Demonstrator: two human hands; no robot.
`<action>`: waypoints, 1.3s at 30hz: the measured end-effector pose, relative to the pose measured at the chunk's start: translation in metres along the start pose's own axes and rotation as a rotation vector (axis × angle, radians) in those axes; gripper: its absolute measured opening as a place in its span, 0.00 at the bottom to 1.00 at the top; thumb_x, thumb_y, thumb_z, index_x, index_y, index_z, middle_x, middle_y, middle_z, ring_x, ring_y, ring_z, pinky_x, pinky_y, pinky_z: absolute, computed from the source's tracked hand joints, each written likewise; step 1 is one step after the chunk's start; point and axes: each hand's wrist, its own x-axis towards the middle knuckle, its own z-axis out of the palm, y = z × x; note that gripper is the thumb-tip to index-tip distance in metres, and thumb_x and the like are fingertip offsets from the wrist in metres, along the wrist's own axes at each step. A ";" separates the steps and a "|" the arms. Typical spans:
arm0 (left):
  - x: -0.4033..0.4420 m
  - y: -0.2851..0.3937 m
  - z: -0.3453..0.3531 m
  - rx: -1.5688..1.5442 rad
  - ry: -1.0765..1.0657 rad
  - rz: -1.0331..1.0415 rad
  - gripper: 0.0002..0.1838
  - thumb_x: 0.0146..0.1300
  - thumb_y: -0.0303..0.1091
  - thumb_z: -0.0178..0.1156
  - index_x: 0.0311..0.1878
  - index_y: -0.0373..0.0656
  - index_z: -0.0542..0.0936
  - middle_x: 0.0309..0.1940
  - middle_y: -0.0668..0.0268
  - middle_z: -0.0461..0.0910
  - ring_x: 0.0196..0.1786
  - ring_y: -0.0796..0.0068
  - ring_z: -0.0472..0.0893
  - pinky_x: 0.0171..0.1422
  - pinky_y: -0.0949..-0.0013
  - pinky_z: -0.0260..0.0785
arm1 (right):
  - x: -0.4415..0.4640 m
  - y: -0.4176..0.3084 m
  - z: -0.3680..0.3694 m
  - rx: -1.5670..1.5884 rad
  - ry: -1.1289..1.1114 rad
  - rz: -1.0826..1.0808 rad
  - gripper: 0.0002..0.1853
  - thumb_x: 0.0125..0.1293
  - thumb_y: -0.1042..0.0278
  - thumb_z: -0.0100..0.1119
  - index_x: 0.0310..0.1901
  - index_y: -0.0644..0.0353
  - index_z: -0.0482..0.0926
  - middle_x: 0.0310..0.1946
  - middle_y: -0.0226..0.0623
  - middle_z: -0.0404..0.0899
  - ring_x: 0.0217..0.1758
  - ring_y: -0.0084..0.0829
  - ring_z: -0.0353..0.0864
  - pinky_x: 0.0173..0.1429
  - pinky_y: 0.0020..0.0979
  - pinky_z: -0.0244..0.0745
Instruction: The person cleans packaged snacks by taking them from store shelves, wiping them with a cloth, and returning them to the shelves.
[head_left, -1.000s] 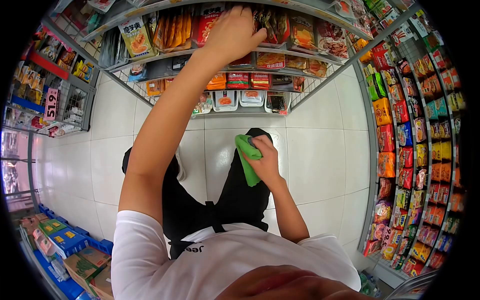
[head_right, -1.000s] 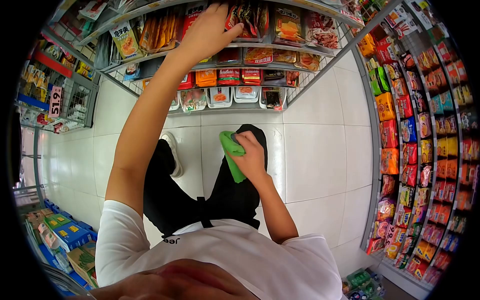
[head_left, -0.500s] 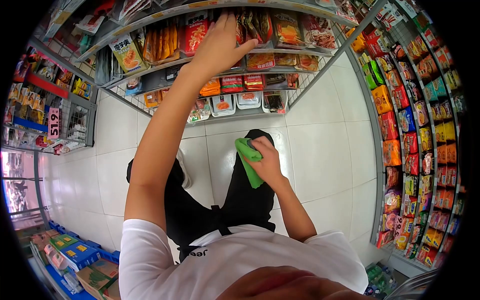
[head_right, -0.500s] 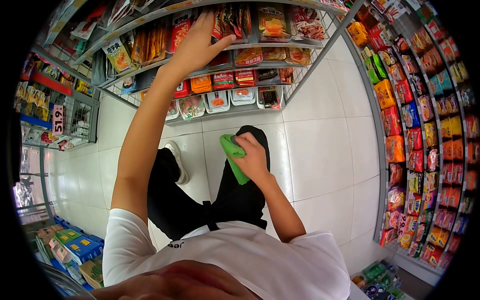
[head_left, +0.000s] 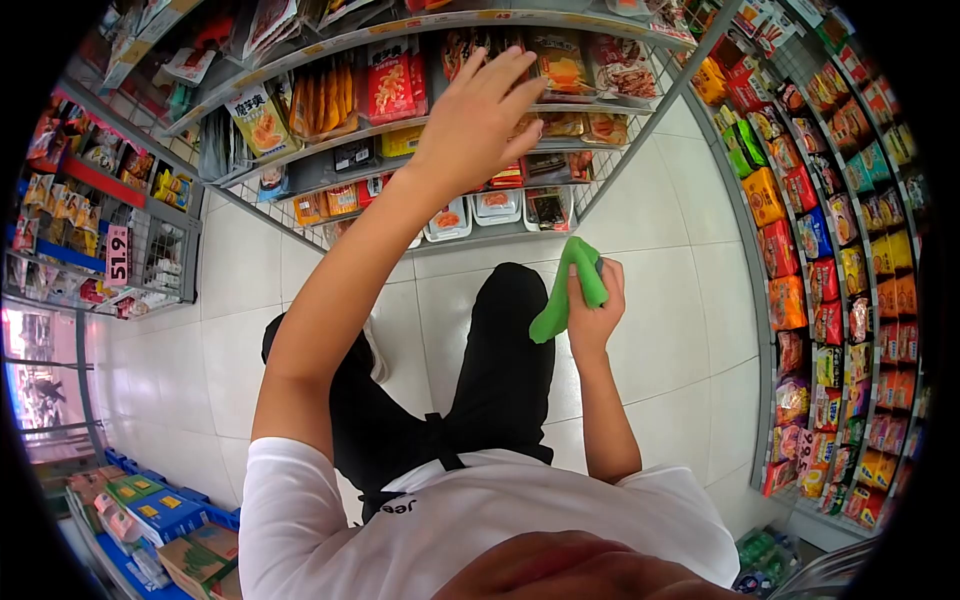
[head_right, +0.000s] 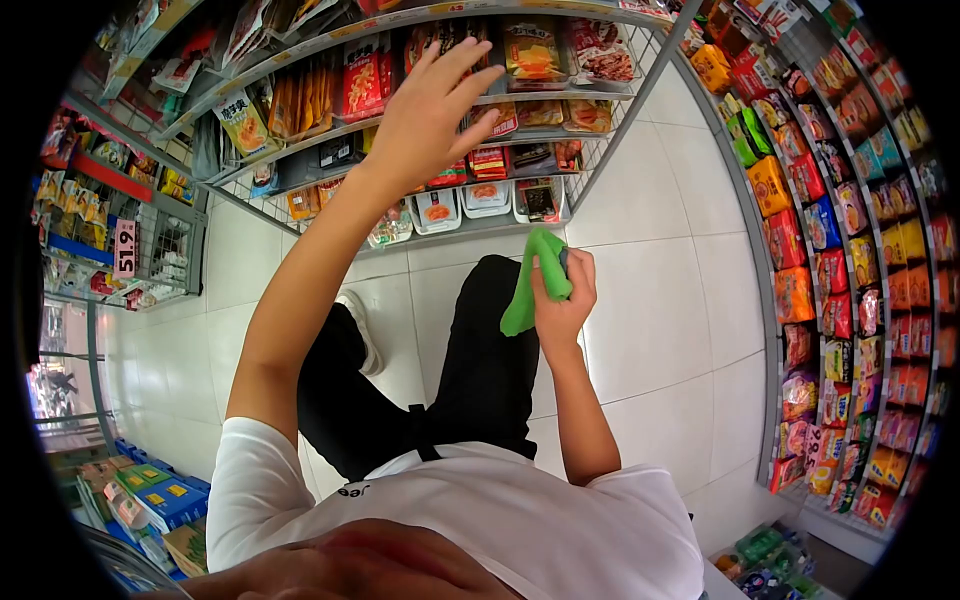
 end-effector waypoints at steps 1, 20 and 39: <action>0.004 0.001 0.002 0.002 -0.027 0.042 0.23 0.68 0.41 0.67 0.64 0.43 0.80 0.71 0.56 0.74 0.76 0.52 0.70 0.84 0.44 0.58 | -0.002 0.000 0.000 -0.008 -0.065 -0.019 0.14 0.59 0.78 0.73 0.46 0.69 0.82 0.42 0.41 0.79 0.43 0.38 0.81 0.48 0.33 0.77; 0.050 -0.003 0.046 0.039 -0.124 0.031 0.13 0.68 0.34 0.64 0.53 0.41 0.84 0.51 0.61 0.85 0.58 0.58 0.83 0.77 0.53 0.66 | -0.072 0.018 0.005 -0.016 -0.453 0.048 0.19 0.56 0.74 0.75 0.49 0.68 0.83 0.43 0.42 0.81 0.43 0.42 0.85 0.48 0.34 0.80; 0.036 0.027 0.017 -0.194 0.240 0.049 0.15 0.60 0.22 0.67 0.51 0.42 0.85 0.49 0.60 0.86 0.48 0.56 0.86 0.53 0.61 0.80 | -0.052 0.028 0.006 0.108 -0.383 0.298 0.15 0.65 0.71 0.72 0.50 0.69 0.83 0.41 0.39 0.82 0.42 0.32 0.83 0.47 0.31 0.77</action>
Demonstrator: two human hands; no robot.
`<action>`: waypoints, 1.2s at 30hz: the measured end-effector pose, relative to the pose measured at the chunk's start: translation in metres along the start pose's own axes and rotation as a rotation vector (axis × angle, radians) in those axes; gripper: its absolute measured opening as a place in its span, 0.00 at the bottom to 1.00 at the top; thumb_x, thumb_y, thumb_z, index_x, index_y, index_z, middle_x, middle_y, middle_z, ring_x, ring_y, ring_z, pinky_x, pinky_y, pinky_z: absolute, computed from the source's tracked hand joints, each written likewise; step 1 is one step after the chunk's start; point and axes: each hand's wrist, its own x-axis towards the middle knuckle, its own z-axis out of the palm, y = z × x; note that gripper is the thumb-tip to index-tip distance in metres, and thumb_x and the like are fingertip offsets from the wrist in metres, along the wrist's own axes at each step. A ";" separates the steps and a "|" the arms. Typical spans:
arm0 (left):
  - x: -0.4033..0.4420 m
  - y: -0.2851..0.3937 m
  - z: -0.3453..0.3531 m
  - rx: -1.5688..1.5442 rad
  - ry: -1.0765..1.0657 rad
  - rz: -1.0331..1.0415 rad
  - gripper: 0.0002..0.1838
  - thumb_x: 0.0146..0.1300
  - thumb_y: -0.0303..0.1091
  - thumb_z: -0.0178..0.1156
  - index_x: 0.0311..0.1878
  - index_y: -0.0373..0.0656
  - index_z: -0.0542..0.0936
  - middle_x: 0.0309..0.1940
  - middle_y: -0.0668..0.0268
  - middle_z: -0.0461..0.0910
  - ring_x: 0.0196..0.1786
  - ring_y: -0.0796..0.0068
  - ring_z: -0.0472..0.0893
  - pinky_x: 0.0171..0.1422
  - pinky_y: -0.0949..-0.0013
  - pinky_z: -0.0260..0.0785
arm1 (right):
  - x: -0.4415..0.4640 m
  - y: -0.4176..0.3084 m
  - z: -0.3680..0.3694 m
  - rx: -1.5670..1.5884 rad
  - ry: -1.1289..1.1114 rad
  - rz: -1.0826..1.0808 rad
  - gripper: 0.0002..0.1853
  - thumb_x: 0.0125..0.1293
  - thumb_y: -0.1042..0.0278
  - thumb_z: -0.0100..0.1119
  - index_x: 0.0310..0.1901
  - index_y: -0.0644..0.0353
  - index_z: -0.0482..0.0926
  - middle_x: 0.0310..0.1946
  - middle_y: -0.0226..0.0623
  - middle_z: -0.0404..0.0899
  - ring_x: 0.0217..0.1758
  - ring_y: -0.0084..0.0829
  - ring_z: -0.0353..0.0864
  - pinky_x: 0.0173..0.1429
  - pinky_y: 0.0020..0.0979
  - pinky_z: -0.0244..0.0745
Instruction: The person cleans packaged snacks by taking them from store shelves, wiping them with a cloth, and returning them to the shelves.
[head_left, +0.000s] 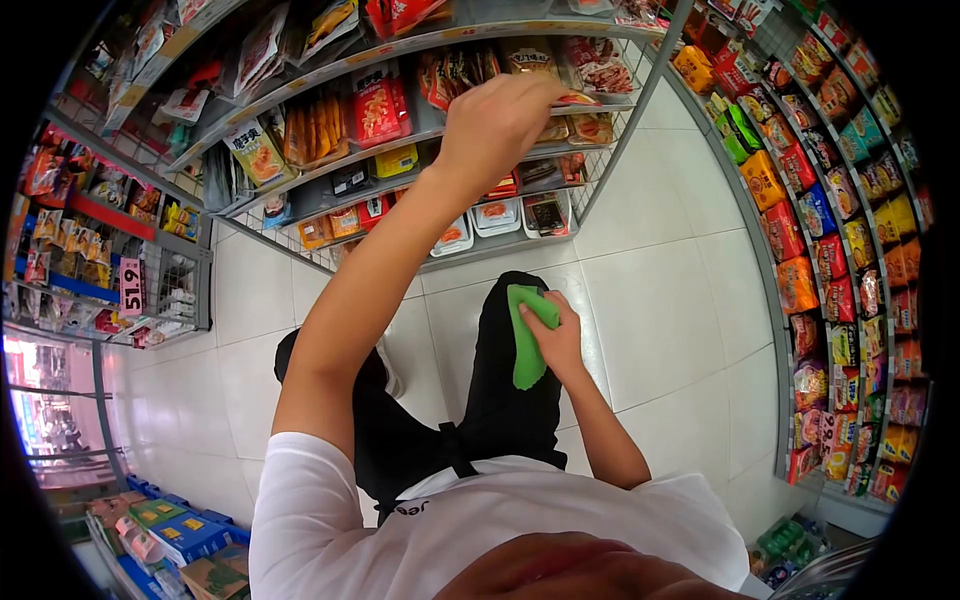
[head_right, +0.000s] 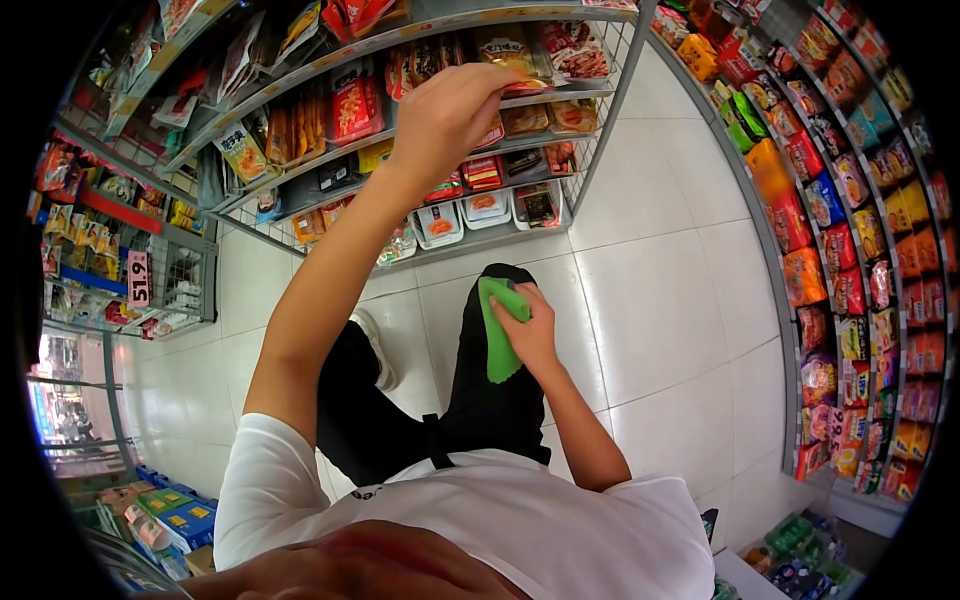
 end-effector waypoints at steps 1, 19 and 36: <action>-0.002 0.002 -0.004 -0.060 0.030 -0.006 0.15 0.60 0.21 0.67 0.51 0.41 0.85 0.49 0.59 0.87 0.49 0.56 0.87 0.54 0.61 0.80 | 0.002 -0.005 -0.002 0.090 -0.007 0.096 0.14 0.68 0.69 0.71 0.51 0.69 0.84 0.44 0.36 0.83 0.44 0.28 0.83 0.48 0.30 0.77; -0.186 0.074 -0.082 -0.407 -0.299 -0.045 0.15 0.57 0.15 0.69 0.48 0.37 0.85 0.54 0.55 0.84 0.61 0.51 0.85 0.64 0.57 0.81 | 0.043 -0.052 0.011 0.755 -0.014 0.560 0.21 0.77 0.53 0.63 0.61 0.58 0.79 0.46 0.32 0.84 0.45 0.21 0.84 0.46 0.24 0.80; -0.180 0.066 -0.084 -2.171 0.327 -1.438 0.31 0.86 0.54 0.33 0.85 0.53 0.57 0.82 0.62 0.61 0.81 0.60 0.65 0.84 0.53 0.59 | 0.050 -0.091 0.066 -0.346 0.027 -0.530 0.17 0.59 0.72 0.77 0.49 0.64 0.84 0.78 0.52 0.59 0.77 0.53 0.61 0.71 0.43 0.65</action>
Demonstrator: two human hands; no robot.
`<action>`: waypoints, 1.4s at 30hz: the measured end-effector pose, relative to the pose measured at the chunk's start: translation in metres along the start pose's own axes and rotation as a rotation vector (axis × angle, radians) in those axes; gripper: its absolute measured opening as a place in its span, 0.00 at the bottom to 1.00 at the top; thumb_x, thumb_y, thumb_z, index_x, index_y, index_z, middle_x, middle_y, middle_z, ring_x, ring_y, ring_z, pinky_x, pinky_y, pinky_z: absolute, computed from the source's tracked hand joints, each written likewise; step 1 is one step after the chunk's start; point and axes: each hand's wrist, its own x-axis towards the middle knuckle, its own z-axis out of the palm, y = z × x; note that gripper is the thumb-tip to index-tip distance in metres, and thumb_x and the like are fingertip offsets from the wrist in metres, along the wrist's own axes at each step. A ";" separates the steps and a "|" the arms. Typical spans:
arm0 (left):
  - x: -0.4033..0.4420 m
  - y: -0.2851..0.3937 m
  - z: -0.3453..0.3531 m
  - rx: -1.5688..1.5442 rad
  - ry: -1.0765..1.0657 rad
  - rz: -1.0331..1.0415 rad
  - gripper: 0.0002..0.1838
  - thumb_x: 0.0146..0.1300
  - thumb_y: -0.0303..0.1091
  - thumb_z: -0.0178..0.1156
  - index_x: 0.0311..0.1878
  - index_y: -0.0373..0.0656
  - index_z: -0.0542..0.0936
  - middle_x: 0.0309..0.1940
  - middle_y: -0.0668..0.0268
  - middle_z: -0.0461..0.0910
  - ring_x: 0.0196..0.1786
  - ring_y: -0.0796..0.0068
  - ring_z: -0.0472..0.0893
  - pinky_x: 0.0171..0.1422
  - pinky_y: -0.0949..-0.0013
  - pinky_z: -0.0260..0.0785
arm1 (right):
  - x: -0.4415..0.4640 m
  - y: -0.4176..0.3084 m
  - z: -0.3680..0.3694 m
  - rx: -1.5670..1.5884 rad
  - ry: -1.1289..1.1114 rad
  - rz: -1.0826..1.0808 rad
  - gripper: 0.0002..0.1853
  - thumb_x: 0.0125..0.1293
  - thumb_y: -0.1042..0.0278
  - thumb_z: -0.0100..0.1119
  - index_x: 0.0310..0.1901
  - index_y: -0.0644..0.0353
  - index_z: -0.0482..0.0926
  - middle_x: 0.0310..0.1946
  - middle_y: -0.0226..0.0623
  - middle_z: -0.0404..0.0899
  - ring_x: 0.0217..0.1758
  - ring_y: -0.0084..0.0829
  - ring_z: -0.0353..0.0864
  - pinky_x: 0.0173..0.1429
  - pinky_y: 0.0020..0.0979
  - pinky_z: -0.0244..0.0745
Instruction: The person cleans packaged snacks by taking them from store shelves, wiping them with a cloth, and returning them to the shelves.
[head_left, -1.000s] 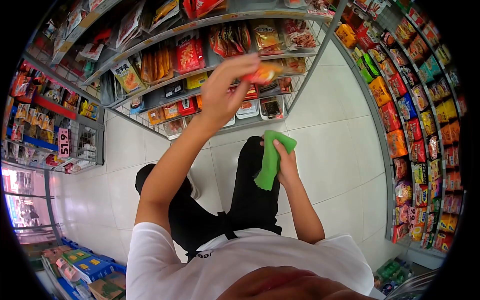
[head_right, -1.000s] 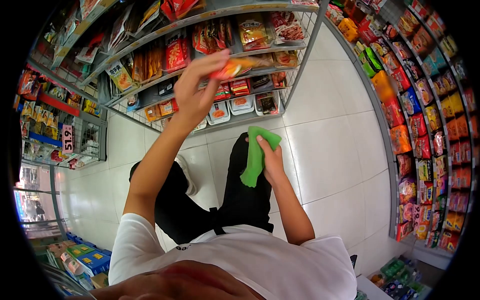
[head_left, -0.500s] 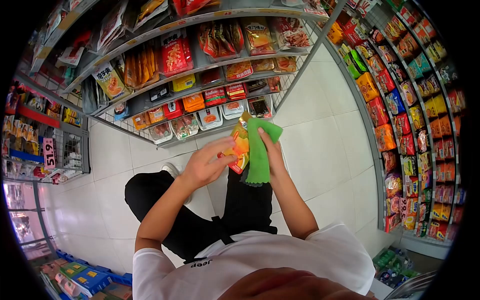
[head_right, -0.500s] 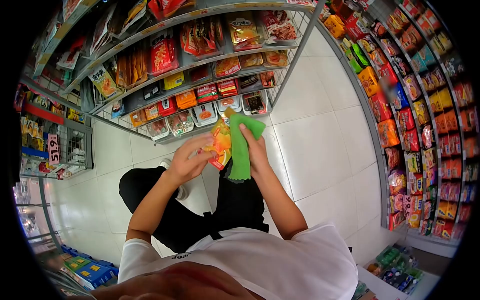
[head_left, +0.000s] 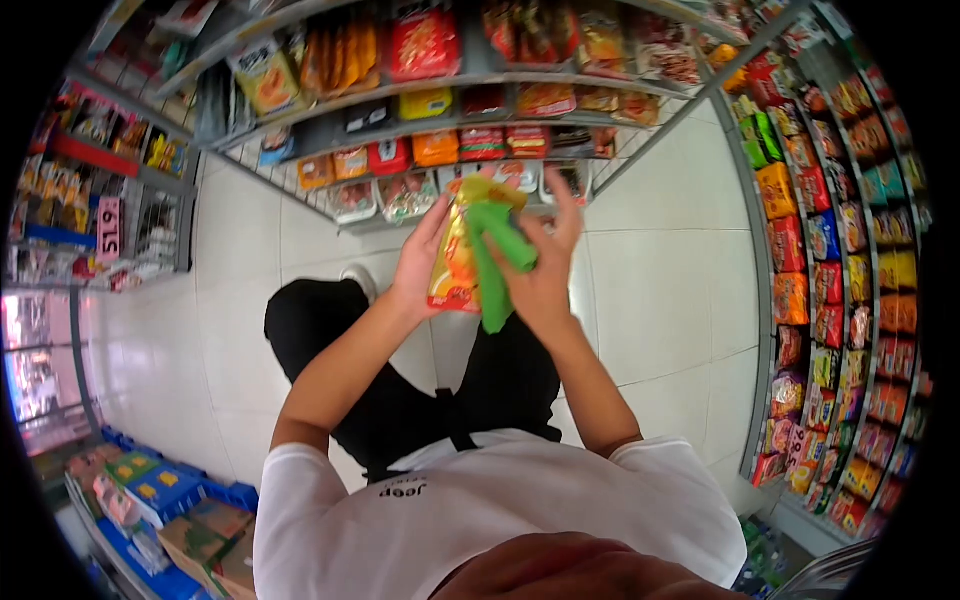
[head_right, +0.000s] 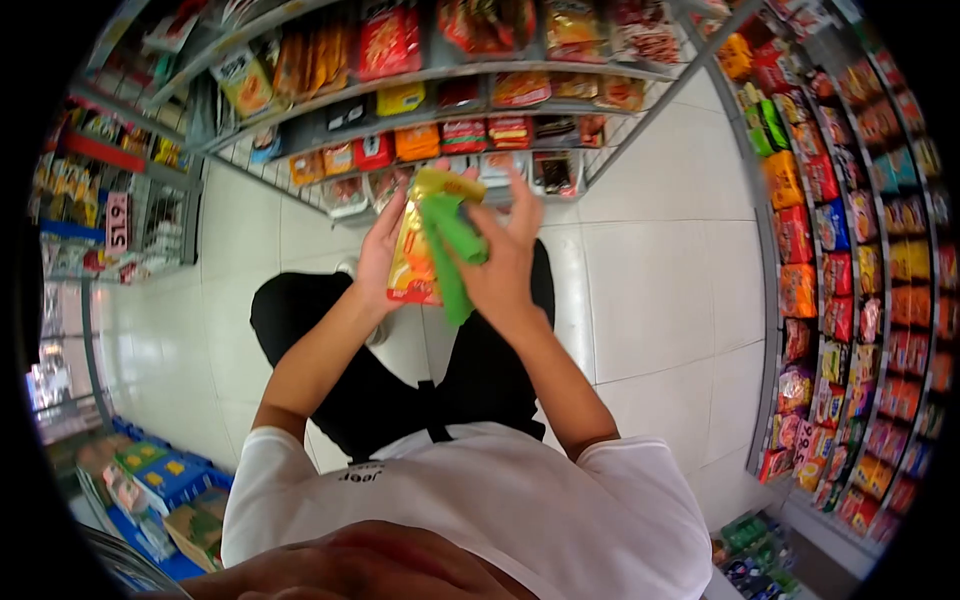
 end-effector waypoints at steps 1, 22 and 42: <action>-0.003 0.000 -0.006 -0.007 0.065 -0.011 0.31 0.86 0.53 0.34 0.85 0.53 0.57 0.82 0.63 0.62 0.80 0.61 0.67 0.83 0.54 0.60 | 0.005 0.001 0.003 -0.003 0.081 0.010 0.16 0.60 0.71 0.76 0.49 0.64 0.84 0.76 0.52 0.62 0.77 0.50 0.60 0.71 0.43 0.64; 0.002 0.007 -0.016 -0.082 0.143 0.232 0.31 0.84 0.58 0.39 0.78 0.48 0.69 0.72 0.62 0.75 0.71 0.65 0.77 0.78 0.57 0.67 | -0.006 -0.017 0.054 -0.058 -0.177 -0.143 0.22 0.54 0.73 0.71 0.52 0.61 0.81 0.42 0.44 0.81 0.43 0.51 0.84 0.44 0.43 0.80; 0.001 0.006 -0.029 -0.056 0.313 0.183 0.28 0.84 0.56 0.41 0.68 0.45 0.76 0.61 0.63 0.83 0.62 0.66 0.83 0.71 0.58 0.74 | 0.043 0.026 0.064 -0.228 0.049 -0.041 0.20 0.51 0.71 0.74 0.45 0.58 0.77 0.40 0.41 0.79 0.41 0.51 0.84 0.38 0.45 0.78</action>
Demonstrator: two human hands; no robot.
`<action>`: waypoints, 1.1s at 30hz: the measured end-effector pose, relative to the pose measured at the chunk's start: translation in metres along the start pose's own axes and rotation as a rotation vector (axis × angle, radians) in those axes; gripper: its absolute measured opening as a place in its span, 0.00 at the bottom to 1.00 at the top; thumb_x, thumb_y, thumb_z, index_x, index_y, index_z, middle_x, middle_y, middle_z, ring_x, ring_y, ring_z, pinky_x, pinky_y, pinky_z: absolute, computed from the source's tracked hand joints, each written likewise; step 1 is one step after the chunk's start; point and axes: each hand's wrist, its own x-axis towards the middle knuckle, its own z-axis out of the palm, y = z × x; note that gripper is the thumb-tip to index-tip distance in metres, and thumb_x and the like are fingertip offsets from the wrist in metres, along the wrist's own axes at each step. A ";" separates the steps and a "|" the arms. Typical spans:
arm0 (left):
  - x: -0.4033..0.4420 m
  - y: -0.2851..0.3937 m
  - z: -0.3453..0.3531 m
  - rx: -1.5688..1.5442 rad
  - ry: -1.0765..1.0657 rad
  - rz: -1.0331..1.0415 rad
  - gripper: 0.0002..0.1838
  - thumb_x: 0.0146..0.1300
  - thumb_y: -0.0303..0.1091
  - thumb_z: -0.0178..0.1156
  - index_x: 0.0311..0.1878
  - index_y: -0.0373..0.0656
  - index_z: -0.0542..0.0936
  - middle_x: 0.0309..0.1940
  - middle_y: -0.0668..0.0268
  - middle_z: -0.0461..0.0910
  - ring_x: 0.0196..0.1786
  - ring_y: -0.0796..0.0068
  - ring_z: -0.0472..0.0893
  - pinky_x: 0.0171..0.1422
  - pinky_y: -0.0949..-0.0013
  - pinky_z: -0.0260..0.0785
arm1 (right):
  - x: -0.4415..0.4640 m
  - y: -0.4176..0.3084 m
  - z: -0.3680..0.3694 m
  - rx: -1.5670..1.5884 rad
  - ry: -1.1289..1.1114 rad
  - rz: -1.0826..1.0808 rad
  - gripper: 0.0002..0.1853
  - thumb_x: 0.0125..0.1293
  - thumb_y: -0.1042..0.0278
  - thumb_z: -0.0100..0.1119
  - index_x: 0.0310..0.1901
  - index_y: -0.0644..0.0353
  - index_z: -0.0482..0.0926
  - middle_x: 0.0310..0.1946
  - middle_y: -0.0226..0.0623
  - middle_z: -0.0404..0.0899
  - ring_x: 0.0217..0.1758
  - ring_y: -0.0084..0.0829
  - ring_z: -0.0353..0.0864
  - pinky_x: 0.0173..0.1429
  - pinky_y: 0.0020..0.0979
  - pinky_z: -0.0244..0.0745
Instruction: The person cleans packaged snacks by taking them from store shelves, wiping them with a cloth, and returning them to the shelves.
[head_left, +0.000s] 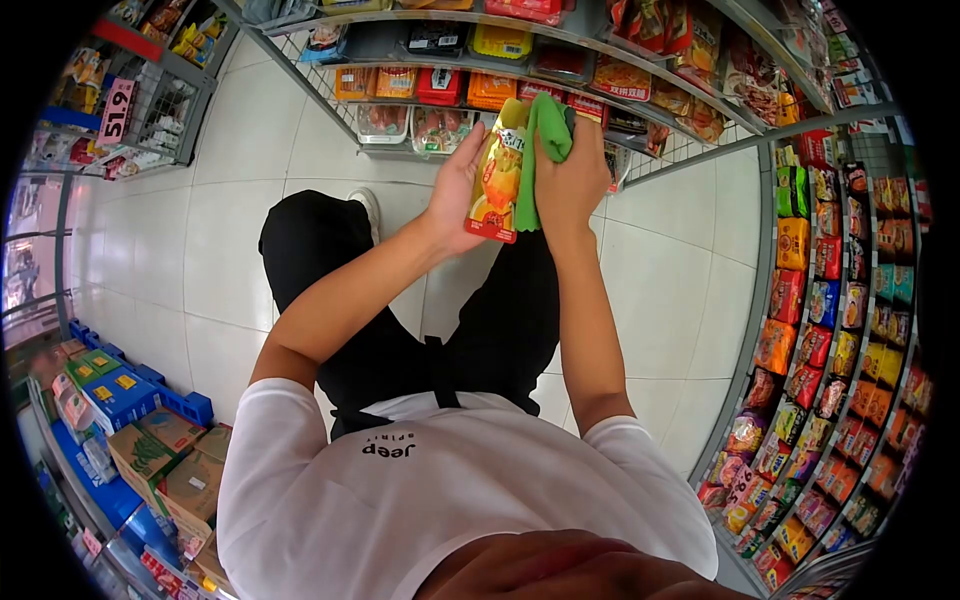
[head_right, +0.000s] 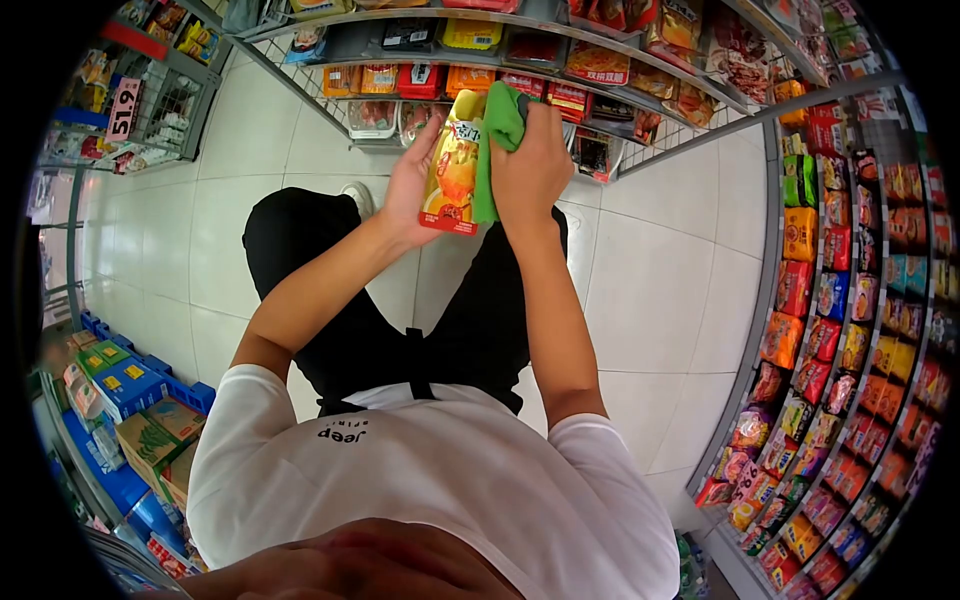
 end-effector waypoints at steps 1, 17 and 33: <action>0.000 0.002 0.000 0.004 -0.007 0.013 0.28 0.84 0.56 0.42 0.69 0.45 0.77 0.62 0.62 0.84 0.63 0.65 0.83 0.71 0.57 0.74 | -0.001 0.000 0.001 0.011 -0.004 0.029 0.20 0.51 0.71 0.74 0.45 0.58 0.77 0.40 0.41 0.79 0.42 0.51 0.84 0.38 0.45 0.78; -0.001 0.013 -0.007 -0.027 -0.127 -0.045 0.24 0.84 0.53 0.44 0.64 0.47 0.79 0.57 0.65 0.85 0.57 0.68 0.85 0.66 0.61 0.76 | -0.028 -0.026 -0.009 0.068 -0.152 -0.163 0.20 0.51 0.69 0.73 0.46 0.58 0.77 0.39 0.39 0.77 0.40 0.48 0.83 0.38 0.42 0.78; 0.013 0.001 -0.018 -0.114 -0.151 -0.036 0.31 0.81 0.61 0.45 0.69 0.46 0.78 0.61 0.62 0.85 0.62 0.65 0.84 0.70 0.58 0.74 | 0.013 -0.015 0.001 0.003 -0.096 -0.062 0.19 0.55 0.67 0.71 0.48 0.60 0.77 0.41 0.42 0.80 0.42 0.51 0.84 0.42 0.47 0.78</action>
